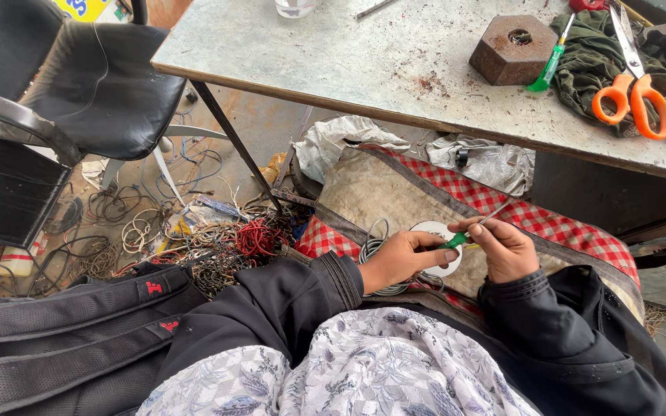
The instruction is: The person uses a screwdriver to tighten screws on a white circular electrical socket while holding it in their left hand. They adjust wires and reposition the socket multiple times during the process.
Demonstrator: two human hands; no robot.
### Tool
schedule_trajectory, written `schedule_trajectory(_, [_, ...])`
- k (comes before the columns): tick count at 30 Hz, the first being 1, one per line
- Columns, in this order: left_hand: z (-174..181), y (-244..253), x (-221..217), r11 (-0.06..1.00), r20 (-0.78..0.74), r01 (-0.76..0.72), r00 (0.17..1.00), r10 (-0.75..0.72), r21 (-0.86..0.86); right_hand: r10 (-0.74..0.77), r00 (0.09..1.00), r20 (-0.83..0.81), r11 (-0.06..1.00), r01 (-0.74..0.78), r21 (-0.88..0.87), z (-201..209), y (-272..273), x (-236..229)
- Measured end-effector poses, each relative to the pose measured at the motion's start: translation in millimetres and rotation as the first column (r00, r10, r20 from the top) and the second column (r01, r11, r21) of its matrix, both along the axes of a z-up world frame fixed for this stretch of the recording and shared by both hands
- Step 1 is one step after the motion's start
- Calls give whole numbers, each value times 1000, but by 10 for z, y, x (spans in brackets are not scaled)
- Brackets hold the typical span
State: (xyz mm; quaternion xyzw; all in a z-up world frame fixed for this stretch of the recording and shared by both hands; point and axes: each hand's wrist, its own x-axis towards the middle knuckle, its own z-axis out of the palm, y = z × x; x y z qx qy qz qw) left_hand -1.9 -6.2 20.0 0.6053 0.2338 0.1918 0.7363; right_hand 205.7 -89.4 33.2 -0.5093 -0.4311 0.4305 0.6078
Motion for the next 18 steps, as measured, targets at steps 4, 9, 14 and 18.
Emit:
schedule_trajectory(4, [121,44,-1,995,35,98,995,-97,-28,-4,987,-158,1000,7,23,66,-42,27])
schedule_trajectory(9, [218,57,23,961,91,200,978,-186,-192,-16,944,-329,999,28,31,128,-88,66])
schedule_trajectory(14, [299,47,-63,907,161,293,954,-254,-303,97,934,-345,995,-95,21,202,-118,118])
schedule_trajectory(18, [367,18,-132,877,202,342,936,-287,-339,185,929,-321,980,-151,129,297,-155,122])
